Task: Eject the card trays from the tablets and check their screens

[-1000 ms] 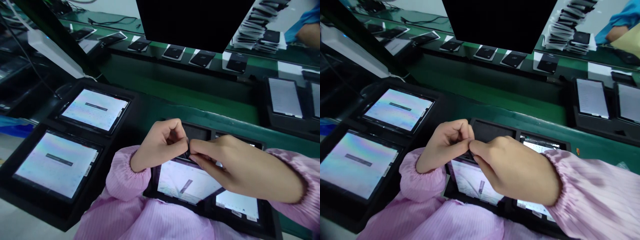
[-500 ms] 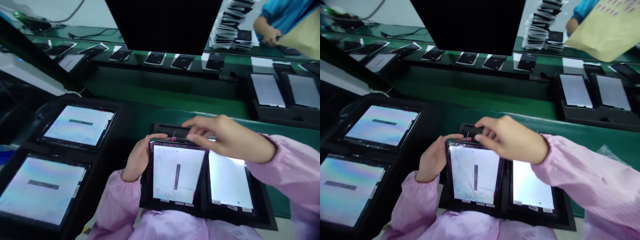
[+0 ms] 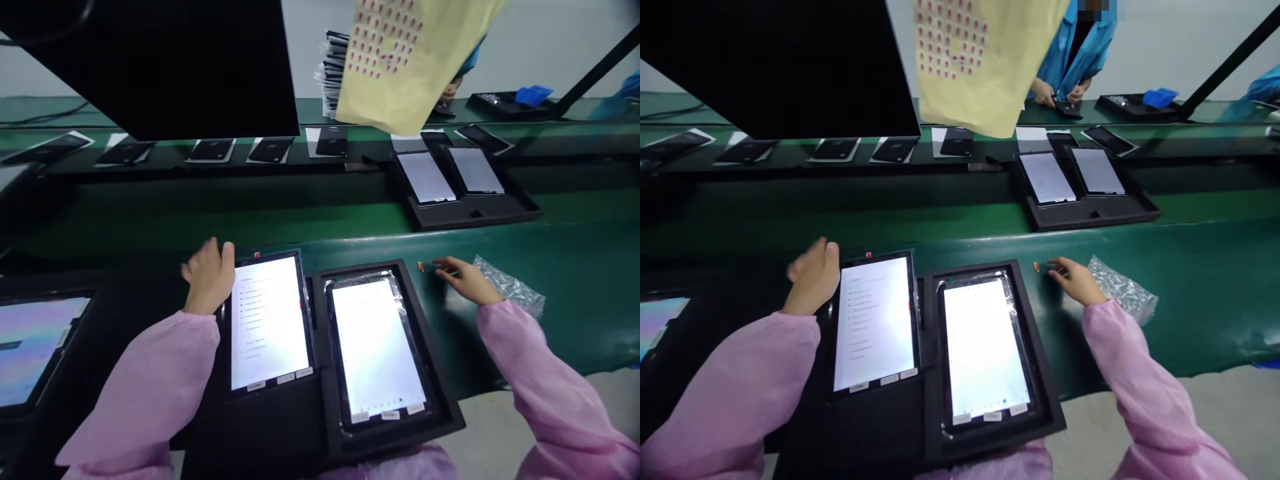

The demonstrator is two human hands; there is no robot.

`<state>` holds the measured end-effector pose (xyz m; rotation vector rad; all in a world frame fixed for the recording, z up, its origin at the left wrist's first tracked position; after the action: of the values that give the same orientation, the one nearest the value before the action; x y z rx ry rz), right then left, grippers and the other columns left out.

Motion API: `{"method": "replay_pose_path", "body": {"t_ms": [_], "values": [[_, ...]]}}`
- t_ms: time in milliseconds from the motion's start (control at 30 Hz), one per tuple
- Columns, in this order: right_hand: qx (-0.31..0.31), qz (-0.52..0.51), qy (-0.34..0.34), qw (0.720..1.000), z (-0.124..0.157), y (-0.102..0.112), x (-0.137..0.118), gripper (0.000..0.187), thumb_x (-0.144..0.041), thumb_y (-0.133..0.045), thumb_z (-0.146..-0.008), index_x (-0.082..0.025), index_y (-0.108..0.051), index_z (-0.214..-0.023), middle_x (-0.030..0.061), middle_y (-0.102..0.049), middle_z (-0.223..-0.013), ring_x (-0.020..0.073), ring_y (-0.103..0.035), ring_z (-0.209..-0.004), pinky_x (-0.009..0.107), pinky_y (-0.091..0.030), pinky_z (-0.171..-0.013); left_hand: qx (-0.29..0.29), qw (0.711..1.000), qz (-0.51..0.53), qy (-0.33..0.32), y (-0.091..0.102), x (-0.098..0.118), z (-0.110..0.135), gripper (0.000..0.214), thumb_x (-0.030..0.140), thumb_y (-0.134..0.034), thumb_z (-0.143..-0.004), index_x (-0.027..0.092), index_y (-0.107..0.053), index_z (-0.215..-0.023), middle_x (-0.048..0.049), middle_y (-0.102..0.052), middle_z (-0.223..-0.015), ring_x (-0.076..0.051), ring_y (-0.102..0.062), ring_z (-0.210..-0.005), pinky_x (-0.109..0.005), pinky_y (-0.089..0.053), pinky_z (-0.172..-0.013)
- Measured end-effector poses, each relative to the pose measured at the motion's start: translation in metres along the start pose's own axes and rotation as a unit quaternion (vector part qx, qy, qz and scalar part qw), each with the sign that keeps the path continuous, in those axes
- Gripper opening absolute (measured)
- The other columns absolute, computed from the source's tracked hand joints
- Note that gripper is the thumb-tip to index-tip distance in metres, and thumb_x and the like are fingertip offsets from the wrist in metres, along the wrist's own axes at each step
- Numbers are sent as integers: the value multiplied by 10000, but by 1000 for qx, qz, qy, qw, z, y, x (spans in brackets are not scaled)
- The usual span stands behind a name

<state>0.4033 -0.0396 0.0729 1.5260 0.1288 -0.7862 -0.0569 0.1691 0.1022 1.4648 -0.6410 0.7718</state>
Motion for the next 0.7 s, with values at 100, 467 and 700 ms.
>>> {"method": "replay_pose_path", "body": {"t_ms": [100, 467, 700], "values": [[-32, -24, 19, 999, -25, -20, 9, 257, -364, -606, -721, -209, -634, -923, 54, -682, -797, 183, -616, -668, 334, -503, -695, 26, 954, -143, -260, -30, 36, 39, 402, 353, -432, -915, 137, -562, -1228, -154, -531, -1298, -353, -402, -1264, -516, -272, -1059], [-182, -101, 2, 978, -55, -16, 11, 481, -673, -643, -609, -199, -571, -651, 76, -668, -681, 174, -577, -582, 302, -476, -529, -221, 819, -275, -453, -150, 66, 114, 232, 244, -444, -881, 103, -624, -841, -112, -562, -871, -246, -495, -850, -390, -398, -775], [-24, -176, 20, 984, -17, 44, -44, 464, -650, -688, -658, -192, -663, -726, 60, -677, -697, 180, -631, -650, 302, -522, -675, -274, 850, -209, -399, -123, 97, 107, 152, 161, -417, -862, 161, -520, -751, -50, -555, -878, -158, -517, -801, -287, -440, -742]]}}
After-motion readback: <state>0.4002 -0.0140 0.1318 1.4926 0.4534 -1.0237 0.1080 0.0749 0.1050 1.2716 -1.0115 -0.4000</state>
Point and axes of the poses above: each hand's wrist, its own z-axis away from the middle knuckle, its own y-axis out of the back of the hand, x = y × z, the point moved 2 cm from there along -z, towards the middle knuckle
